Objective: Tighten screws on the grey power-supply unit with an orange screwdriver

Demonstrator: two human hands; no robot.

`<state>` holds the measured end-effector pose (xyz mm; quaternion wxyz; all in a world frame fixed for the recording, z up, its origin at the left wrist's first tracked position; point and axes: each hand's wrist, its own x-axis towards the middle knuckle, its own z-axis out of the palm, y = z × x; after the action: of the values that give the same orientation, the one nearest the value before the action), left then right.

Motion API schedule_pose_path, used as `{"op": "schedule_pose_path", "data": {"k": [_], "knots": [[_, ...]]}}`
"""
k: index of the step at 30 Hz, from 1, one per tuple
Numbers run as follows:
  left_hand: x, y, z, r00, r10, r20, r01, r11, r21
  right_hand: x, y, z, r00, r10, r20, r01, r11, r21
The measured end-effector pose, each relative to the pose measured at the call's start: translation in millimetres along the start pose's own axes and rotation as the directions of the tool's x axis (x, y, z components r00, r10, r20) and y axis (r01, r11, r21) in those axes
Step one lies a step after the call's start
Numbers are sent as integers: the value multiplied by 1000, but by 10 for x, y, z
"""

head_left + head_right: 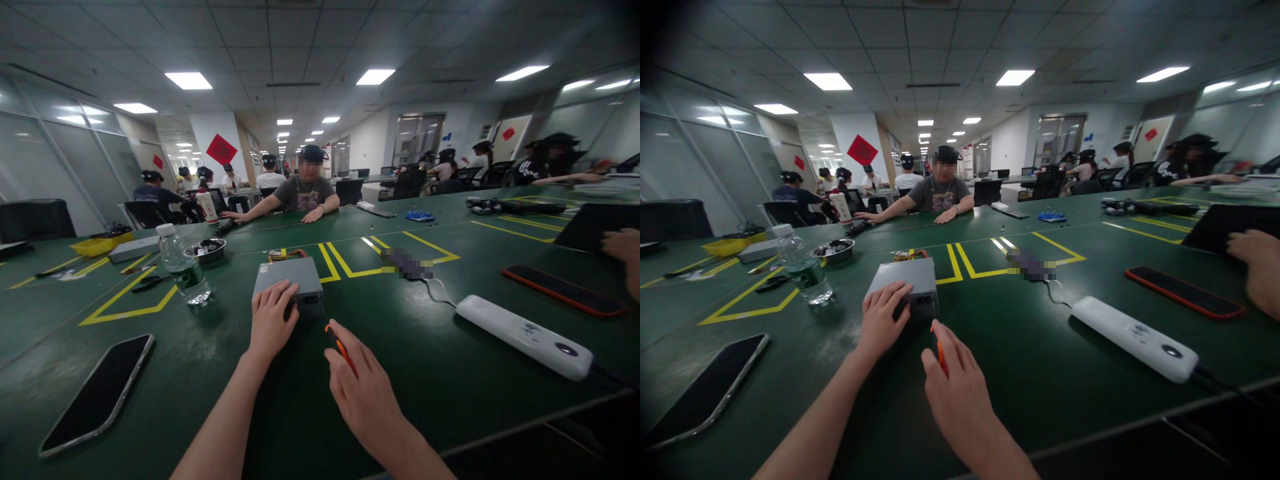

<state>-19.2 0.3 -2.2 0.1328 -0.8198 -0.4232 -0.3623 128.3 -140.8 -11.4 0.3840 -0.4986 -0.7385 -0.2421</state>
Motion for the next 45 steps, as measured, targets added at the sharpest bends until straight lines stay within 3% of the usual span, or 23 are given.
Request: {"op": "schedule_pose_path", "data": {"k": [3, 9, 12, 15, 19, 23, 29, 37, 45], "knots": [[0, -3, 2, 1000, 2, -1, -2, 1000, 5, -23, 12, 53, 998, -47, -50, 46, 998, -39], [4, -1, 1, 1000, 2, 0, -2, 1000, 11, -6, 49, -28, 994, 102, -34, -101, 995, 20], [4, 3, 5, 1000, -4, -1, 4, 1000, 9, 17, -4, -34, 998, 55, 6, -55, 998, 5], [2, 3, 14, 1000, -5, -10, 5, 1000, 4, -6, -21, 30, 1000, -11, -26, 10, 999, -51], [2, -1, 21, 1000, 1, -17, -1, 1000, 0, -48, 49, 58, 997, 33, -74, -40, 995, -93], [7, -1, 20, 1000, -6, -20, 6, 1000, -6, -36, 52, -9, 995, 94, -21, -95, 992, -83], [9, 16, 24, 999, -12, -45, 11, 1000, -25, -41, -69, 39, 1000, 12, -24, -16, 980, -198], [3, 21, 23, 999, -25, -42, 24, 999, -23, 55, 5, -109, 988, 152, 1, -151, 979, -134], [6, 32, 15, 999, -31, -36, 30, 999, -24, 49, -24, -81, 998, 61, 22, -55, 981, -188]]}}
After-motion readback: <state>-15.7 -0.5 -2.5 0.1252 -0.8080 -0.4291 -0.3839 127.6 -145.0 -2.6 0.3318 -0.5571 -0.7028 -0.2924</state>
